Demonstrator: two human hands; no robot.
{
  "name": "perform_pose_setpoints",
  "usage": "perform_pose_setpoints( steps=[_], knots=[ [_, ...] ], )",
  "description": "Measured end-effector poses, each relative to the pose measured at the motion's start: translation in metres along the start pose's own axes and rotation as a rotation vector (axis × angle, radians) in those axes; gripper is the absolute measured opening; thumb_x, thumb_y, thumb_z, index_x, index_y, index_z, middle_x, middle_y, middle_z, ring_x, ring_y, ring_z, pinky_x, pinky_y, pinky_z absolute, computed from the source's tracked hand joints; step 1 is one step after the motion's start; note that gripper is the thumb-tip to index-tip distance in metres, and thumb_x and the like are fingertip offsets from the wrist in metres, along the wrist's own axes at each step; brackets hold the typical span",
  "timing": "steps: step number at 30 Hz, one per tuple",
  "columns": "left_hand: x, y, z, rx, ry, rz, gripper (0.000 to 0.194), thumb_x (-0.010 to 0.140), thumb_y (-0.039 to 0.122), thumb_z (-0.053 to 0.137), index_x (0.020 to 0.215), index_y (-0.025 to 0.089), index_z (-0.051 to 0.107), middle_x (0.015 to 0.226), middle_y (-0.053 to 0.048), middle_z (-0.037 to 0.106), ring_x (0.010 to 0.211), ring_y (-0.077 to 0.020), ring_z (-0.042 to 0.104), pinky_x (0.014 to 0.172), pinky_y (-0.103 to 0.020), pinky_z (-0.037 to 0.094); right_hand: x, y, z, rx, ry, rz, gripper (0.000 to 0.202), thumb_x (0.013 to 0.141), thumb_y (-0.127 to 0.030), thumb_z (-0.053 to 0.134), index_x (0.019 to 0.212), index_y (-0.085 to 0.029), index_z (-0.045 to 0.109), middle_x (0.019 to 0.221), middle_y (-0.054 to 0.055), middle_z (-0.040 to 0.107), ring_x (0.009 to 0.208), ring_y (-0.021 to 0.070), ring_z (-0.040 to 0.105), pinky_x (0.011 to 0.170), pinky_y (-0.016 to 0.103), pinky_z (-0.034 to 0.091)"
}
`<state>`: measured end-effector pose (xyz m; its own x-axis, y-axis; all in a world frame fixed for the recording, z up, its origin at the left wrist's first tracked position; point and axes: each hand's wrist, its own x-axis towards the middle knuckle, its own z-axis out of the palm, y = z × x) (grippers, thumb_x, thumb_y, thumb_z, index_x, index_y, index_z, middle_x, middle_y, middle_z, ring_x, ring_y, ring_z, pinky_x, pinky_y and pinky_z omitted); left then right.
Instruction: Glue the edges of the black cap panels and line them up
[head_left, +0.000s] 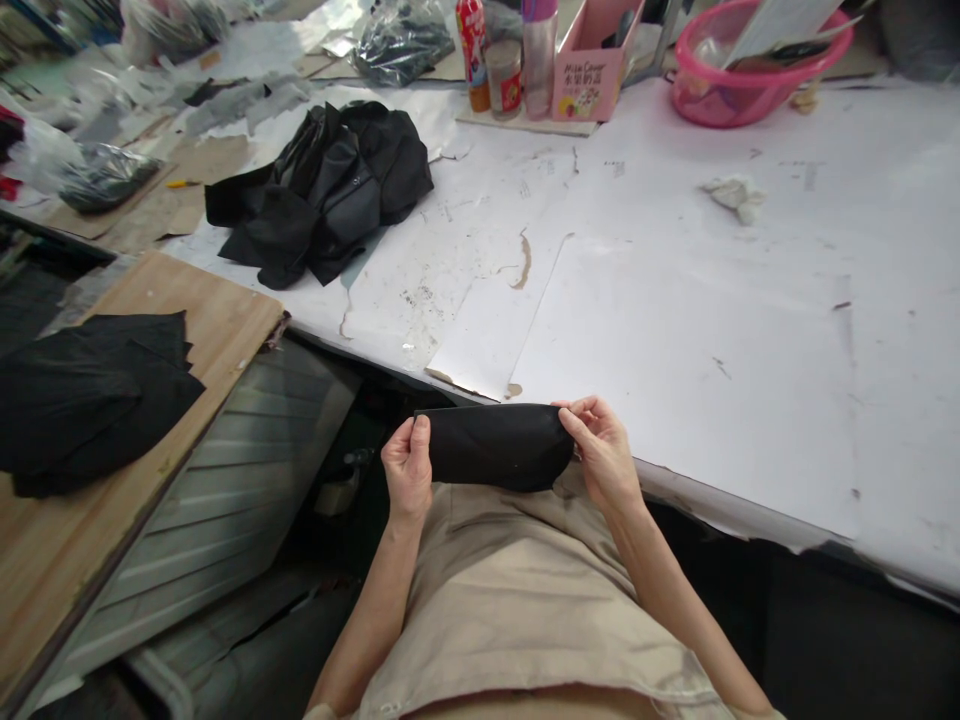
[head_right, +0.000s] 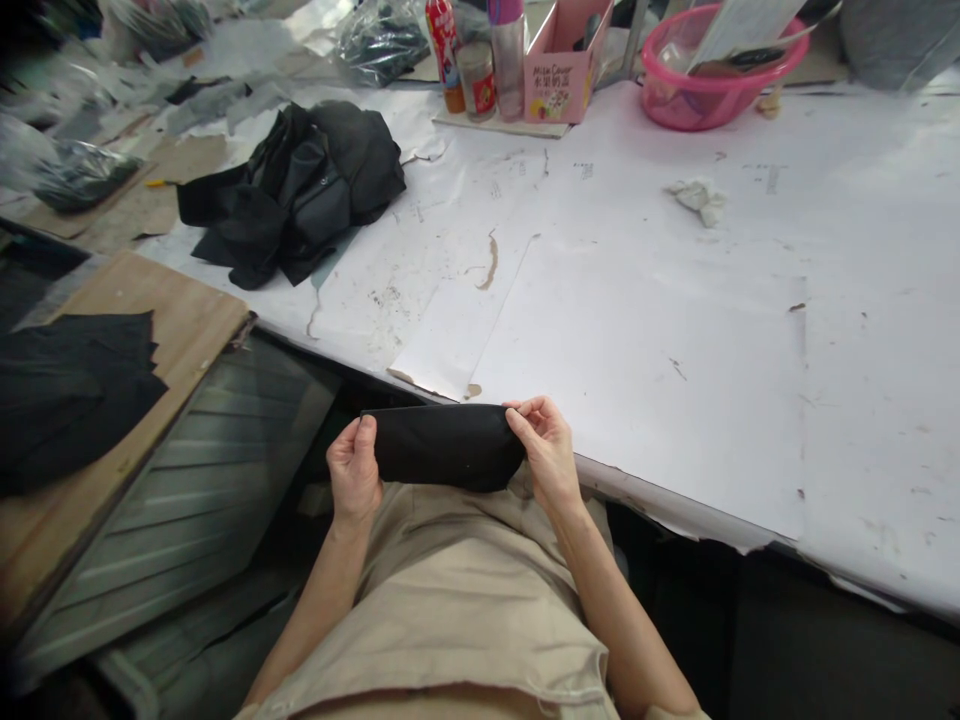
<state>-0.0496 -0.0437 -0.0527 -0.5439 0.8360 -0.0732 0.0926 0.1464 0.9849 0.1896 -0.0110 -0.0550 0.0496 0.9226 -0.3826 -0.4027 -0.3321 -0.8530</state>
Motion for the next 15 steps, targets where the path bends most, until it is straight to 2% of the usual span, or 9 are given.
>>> perform_pose_setpoints(
  steps=[6, 10, 12, 15],
  knots=[
    [0.0003, -0.002, 0.0002, 0.04, 0.022, 0.015, 0.049, 0.091, 0.06, 0.066, 0.067, 0.018, 0.054, 0.064, 0.003, 0.047, 0.062, -0.0107, 0.044, 0.061, -0.022, 0.042, -0.0019, -0.0005, 0.0031, -0.104, 0.014, -0.156, 0.034, 0.082, -0.046, 0.082, 0.077, -0.025, 0.055, 0.1, 0.003, 0.072, 0.095, 0.0203, 0.06, 0.088, 0.033, 0.044],
    [-0.0015, -0.0057, 0.0007, 0.015, 0.047, 0.05, 0.05, 0.093, 0.057, 0.066, 0.065, 0.018, 0.05, 0.062, 0.004, 0.042, 0.06, -0.0095, 0.04, 0.058, -0.022, 0.039, -0.0003, 0.0022, 0.0034, -0.089, 0.007, -0.124, 0.036, 0.082, -0.047, 0.081, 0.076, -0.024, 0.054, 0.101, 0.004, 0.072, 0.098, 0.0209, 0.06, 0.087, 0.032, 0.043],
    [-0.0026, -0.0076, -0.0002, 0.004, 0.058, 0.069, 0.051, 0.094, 0.056, 0.065, 0.064, 0.019, 0.046, 0.062, 0.005, 0.04, 0.059, -0.009, 0.038, 0.057, -0.021, 0.037, 0.0006, 0.0031, 0.0031, -0.093, -0.002, -0.087, 0.038, 0.081, -0.049, 0.082, 0.077, -0.024, 0.053, 0.091, 0.002, 0.069, 0.089, 0.0192, 0.058, 0.08, 0.03, 0.042],
    [-0.0029, -0.0092, -0.0042, 0.018, 0.044, 0.063, 0.05, 0.095, 0.055, 0.064, 0.066, 0.019, 0.047, 0.062, 0.005, 0.045, 0.059, -0.0095, 0.042, 0.058, -0.022, 0.04, 0.0002, 0.0021, 0.0028, -0.095, -0.034, -0.055, 0.037, 0.082, -0.049, 0.081, 0.079, -0.025, 0.053, 0.073, -0.004, 0.056, 0.071, 0.0152, 0.048, 0.068, 0.028, 0.036]
  ],
)
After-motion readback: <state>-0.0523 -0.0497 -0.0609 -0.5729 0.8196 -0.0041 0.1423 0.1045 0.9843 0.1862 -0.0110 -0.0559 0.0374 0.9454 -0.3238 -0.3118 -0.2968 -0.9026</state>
